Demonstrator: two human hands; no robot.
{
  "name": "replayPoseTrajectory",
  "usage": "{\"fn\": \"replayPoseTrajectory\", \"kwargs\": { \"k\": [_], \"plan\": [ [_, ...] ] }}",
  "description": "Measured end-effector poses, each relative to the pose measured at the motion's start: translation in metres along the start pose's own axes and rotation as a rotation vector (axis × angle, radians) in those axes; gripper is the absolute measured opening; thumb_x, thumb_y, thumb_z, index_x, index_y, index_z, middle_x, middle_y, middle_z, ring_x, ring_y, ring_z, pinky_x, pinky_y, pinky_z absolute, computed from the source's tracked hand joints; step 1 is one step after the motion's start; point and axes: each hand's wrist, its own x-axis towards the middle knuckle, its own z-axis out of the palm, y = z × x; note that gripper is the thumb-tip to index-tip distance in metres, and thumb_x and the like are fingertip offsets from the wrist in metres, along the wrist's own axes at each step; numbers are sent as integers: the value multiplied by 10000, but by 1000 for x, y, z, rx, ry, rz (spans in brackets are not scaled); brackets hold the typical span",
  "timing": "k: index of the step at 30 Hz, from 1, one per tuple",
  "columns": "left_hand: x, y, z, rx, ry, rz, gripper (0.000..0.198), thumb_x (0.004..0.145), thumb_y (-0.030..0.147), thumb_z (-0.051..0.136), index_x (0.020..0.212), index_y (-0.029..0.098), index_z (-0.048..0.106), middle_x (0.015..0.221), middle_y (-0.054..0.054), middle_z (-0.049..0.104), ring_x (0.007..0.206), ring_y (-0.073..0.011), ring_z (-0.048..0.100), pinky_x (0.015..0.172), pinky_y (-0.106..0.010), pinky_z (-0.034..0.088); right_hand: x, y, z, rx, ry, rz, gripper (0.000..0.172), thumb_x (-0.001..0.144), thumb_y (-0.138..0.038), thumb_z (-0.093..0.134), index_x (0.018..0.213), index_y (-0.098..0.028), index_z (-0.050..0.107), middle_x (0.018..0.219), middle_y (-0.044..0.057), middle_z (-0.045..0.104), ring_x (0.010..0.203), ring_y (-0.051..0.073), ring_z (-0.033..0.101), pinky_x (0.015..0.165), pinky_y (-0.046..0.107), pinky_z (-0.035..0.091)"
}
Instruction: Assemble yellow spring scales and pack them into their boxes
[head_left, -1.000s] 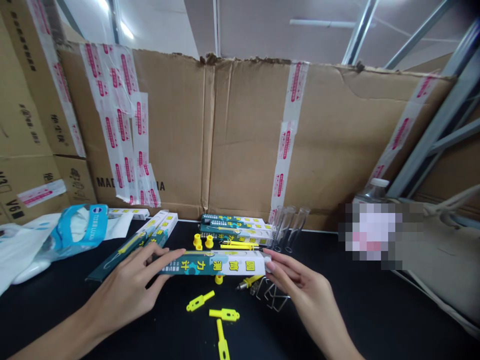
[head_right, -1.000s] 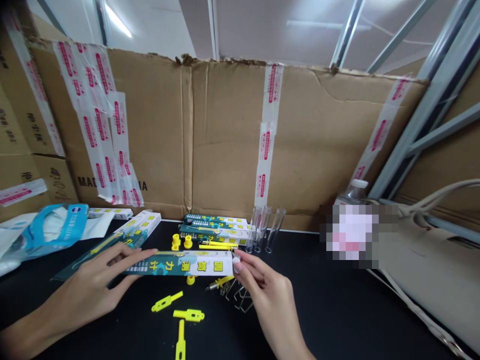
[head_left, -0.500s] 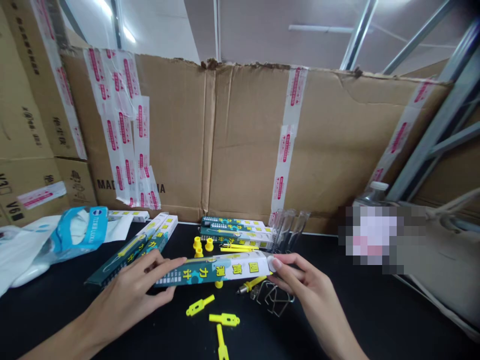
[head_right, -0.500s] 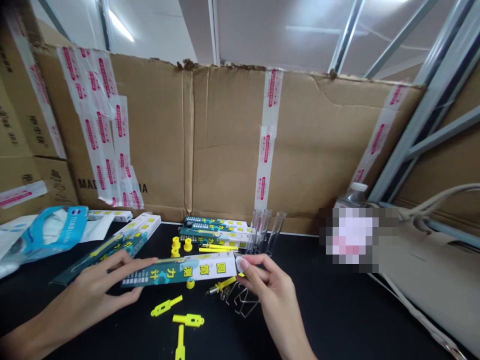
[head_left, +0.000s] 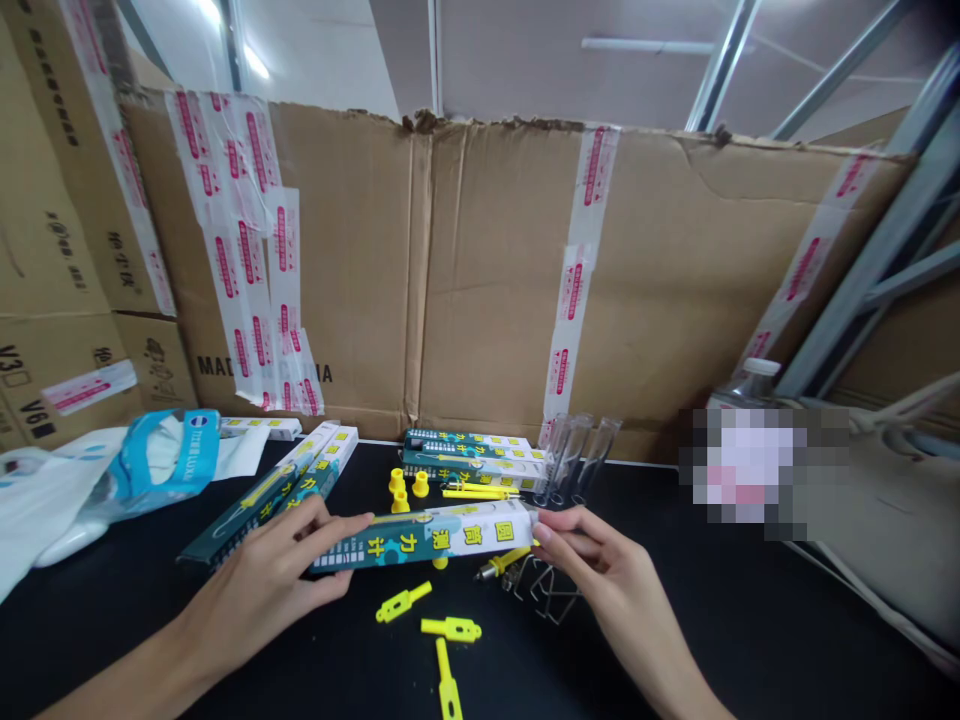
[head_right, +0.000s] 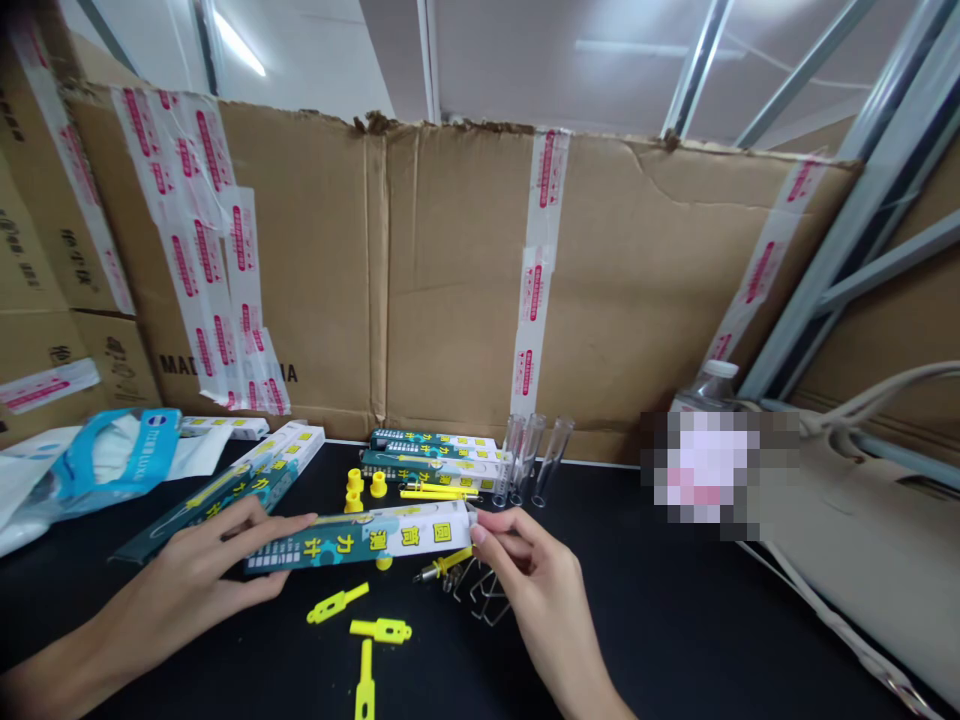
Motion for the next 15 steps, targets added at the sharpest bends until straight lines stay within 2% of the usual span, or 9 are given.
{"fn": "replayPoseTrajectory", "kwargs": {
  "k": [7,15],
  "plan": [
    [4,1,-2,-46,9,-19,453,911,257,592,1355,344,571,967,10,590,770,-132,659,750,-232,519,3,-6,-2,188,-33,67,403,772,-503,792,1019,-199,697,856,54,828,851,232,766,877,335,581],
    [6,3,-1,-56,26,-11,426,912,278,578,1335,324,595,954,9,617,760,-130,661,737,-214,523,2,-5,0,104,-22,35,429,764,-538,782,1019,-197,735,914,88,827,957,289,758,887,362,576]
  ]
}}
